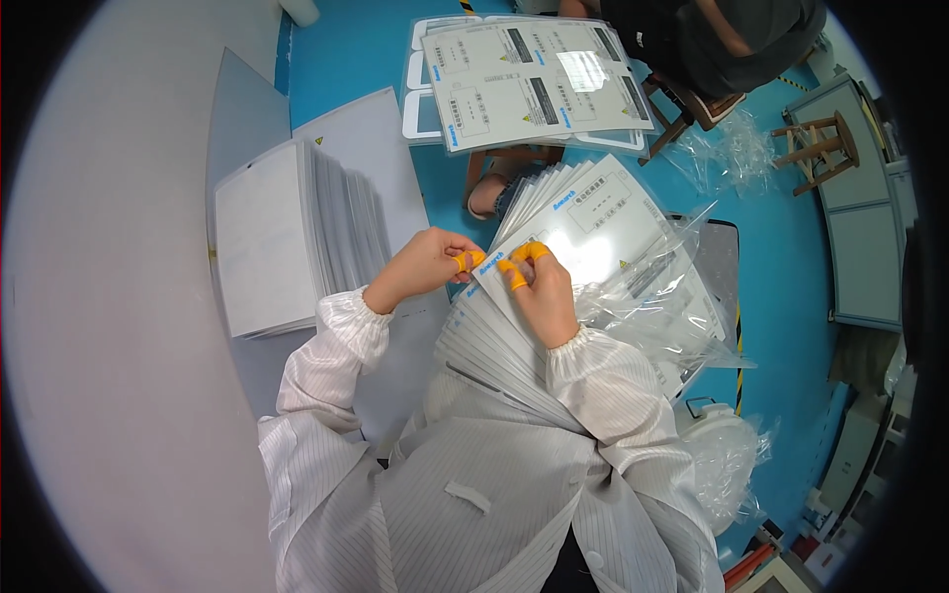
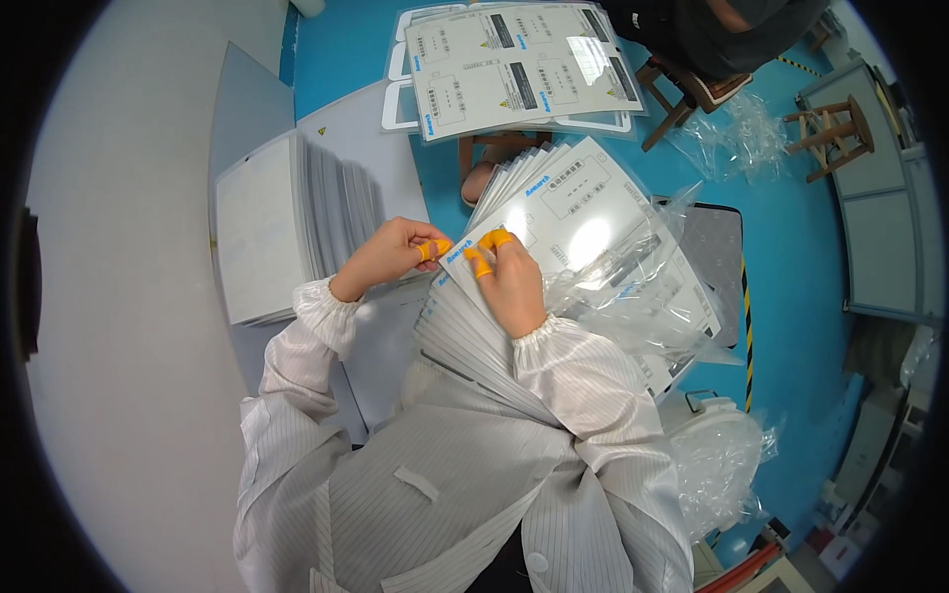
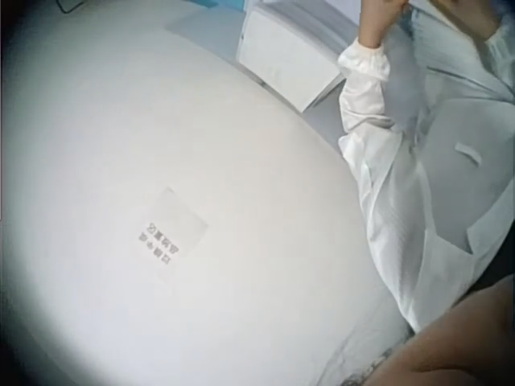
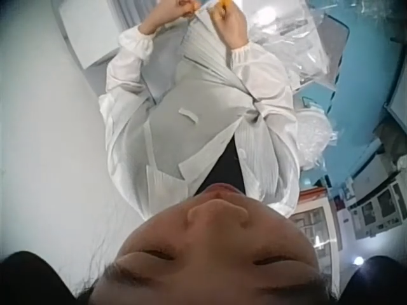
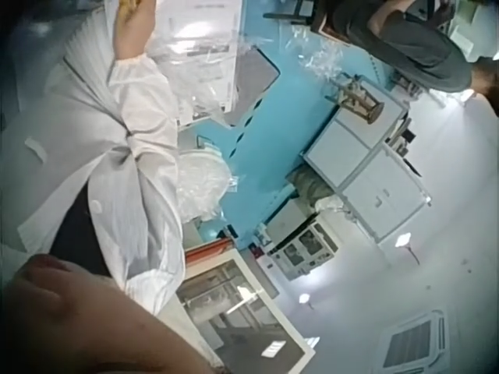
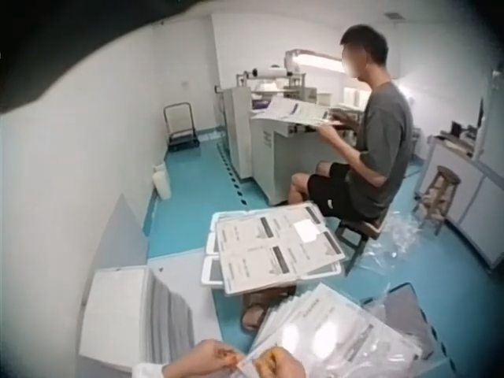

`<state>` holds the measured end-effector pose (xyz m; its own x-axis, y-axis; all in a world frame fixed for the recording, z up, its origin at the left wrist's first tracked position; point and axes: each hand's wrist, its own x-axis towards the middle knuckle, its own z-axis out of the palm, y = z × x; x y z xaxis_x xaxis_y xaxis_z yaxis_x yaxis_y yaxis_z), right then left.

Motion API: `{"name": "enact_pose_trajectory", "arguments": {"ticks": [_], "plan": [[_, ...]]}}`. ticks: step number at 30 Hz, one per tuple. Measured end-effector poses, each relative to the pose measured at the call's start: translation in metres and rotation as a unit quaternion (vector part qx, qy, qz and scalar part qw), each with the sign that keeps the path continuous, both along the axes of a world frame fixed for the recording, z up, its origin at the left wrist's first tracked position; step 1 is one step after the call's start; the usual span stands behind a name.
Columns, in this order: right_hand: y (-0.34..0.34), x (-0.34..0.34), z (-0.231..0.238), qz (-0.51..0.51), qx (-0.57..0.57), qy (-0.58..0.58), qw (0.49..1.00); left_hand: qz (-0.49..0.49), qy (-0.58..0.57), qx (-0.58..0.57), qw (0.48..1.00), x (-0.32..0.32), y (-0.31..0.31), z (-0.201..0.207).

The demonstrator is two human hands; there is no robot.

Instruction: Placing printed sheets into plastic protective sleeves in an industrial setting.

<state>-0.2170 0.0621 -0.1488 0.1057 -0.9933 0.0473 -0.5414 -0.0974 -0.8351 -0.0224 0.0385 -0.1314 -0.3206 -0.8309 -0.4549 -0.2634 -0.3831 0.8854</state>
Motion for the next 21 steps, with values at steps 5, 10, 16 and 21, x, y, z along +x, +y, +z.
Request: {"name": "enact_pose_trajectory", "arguments": {"ticks": [5, 10, 16, 21], "plan": [[0.008, -0.003, -0.009, 0.096, -0.034, 0.023, 0.995, -0.066, 0.037, 0.012, 0.997, 0.003, 0.003, 0.004], [-0.012, -0.044, 0.006, -0.012, 0.035, -0.33, 0.943, -0.042, 0.031, 0.045, 0.998, 0.01, -0.001, -0.012], [-0.019, -0.081, -0.016, -0.072, 0.033, -0.593, 0.801, -0.162, 0.03, -0.012, 0.986, 0.016, -0.026, 0.008], [-0.015, -0.064, -0.011, -0.06, 0.045, -0.572, 0.817, -0.118, 0.108, -0.008, 0.987, -0.015, -0.056, 0.013]]}}
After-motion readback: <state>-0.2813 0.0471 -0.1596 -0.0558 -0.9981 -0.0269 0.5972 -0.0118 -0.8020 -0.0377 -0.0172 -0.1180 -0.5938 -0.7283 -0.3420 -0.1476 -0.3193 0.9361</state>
